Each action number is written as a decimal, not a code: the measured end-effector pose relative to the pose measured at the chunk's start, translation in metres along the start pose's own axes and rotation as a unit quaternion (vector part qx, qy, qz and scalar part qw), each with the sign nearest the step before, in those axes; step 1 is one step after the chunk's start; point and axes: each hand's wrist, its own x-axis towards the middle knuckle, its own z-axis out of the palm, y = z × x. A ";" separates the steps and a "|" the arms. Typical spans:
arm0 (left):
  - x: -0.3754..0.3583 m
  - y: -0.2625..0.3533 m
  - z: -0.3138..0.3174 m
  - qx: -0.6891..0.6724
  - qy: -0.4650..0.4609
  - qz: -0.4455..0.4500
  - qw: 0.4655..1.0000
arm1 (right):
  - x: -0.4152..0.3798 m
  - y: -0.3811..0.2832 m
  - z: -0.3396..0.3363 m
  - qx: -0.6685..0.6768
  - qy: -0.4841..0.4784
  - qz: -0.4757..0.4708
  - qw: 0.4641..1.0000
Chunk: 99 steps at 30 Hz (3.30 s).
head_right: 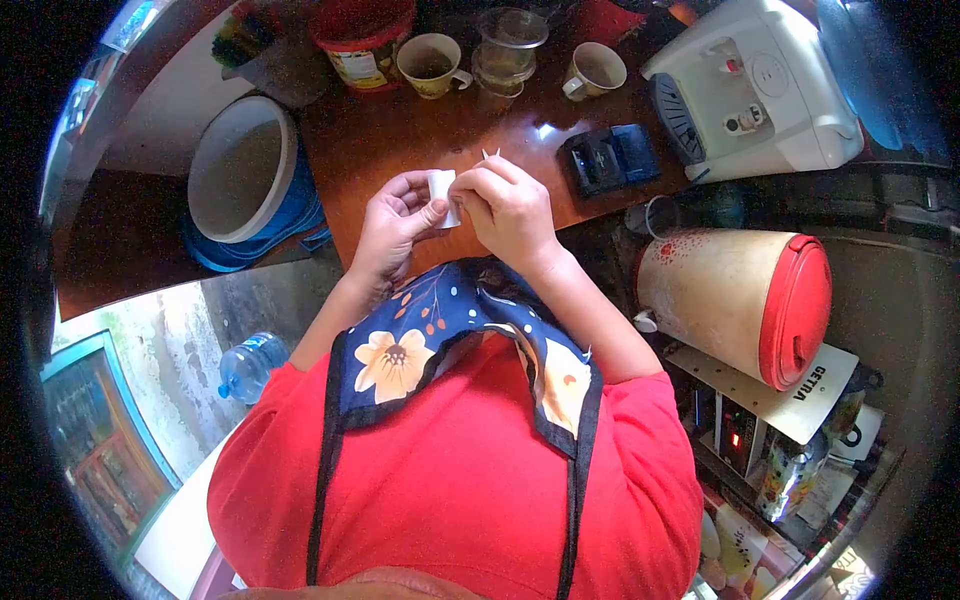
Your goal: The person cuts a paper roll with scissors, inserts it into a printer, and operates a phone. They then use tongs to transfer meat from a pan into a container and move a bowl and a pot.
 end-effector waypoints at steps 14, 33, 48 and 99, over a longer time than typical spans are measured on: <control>-0.003 0.003 -0.006 -0.063 -0.038 -0.065 0.995 | -0.004 -0.011 -0.017 0.193 -0.089 0.262 0.941; -0.009 -0.010 0.002 0.047 -0.026 0.049 0.997 | -0.023 -0.003 -0.006 0.155 -0.040 0.284 0.946; -0.012 -0.003 -0.009 0.130 -0.075 0.056 0.987 | -0.025 -0.009 -0.007 0.210 -0.086 0.329 0.917; -0.017 0.004 -0.007 0.394 -0.075 0.222 0.889 | -0.046 -0.004 -0.004 0.433 -0.084 0.374 0.816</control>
